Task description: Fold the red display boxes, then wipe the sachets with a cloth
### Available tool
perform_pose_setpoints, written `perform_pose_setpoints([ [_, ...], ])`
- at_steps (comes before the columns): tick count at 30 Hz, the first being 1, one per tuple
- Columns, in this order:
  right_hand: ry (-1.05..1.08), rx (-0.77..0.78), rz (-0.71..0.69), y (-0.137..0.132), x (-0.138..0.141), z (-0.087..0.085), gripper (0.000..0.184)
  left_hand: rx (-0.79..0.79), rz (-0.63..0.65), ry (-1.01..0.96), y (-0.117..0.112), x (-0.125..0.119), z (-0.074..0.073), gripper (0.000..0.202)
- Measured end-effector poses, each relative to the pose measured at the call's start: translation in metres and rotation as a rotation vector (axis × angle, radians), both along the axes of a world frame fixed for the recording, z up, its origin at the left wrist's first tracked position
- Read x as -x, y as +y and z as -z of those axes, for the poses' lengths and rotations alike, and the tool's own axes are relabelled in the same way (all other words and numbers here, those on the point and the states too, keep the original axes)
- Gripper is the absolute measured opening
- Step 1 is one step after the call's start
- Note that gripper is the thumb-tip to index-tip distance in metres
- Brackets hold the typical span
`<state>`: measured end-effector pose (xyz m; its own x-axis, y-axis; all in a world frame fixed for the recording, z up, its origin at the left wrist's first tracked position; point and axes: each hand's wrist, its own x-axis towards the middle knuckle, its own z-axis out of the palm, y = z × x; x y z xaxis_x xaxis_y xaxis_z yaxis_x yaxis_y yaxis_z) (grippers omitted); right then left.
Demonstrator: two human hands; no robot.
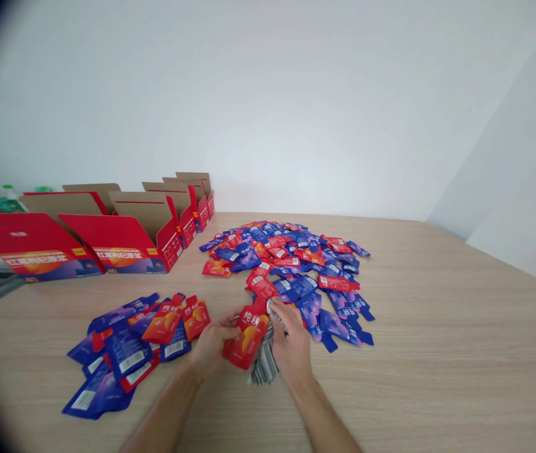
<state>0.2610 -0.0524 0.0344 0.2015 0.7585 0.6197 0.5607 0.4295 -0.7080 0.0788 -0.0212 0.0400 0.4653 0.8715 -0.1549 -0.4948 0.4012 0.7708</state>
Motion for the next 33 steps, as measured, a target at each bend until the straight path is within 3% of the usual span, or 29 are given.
perform_pose_setpoints([
  [3, 0.059, 0.041, 0.0, -0.004, 0.003, -0.002, 0.024, 0.094, -0.145, -0.029, 0.004, 0.001, -0.001, 0.028],
  [9, -0.139, -0.006, -0.298, -0.016, 0.026, 0.0, 0.031, -0.023, -0.258, -0.027, 0.001, -0.004, 0.005, 0.034],
  [13, -0.221, -0.053, -0.282, -0.016, 0.033, 0.003, 0.037, 0.005, -0.243, -0.054, -0.003, -0.013, 0.009, 0.027],
  [17, -0.245, -0.051, -0.239, -0.013, 0.027, 0.005, 0.039, 0.084, -0.134, -0.195, -0.006, -0.015, 0.007, 0.024],
  [20, -0.239, -0.043, -0.227, -0.012, 0.022, 0.003, 0.038, 0.095, -0.146, -0.216, -0.005, -0.014, 0.005, 0.016],
  [25, -0.144, -0.057, -0.079, -0.012, 0.019, 0.001, 0.032, 0.097, -0.19, -0.219, -0.001, -0.012, 0.004, 0.032],
  [33, -0.341, -0.048, -0.224, -0.014, 0.021, 0.007, 0.043, 0.066, -0.092, -0.126, -0.002, -0.01, 0.008, 0.033],
])
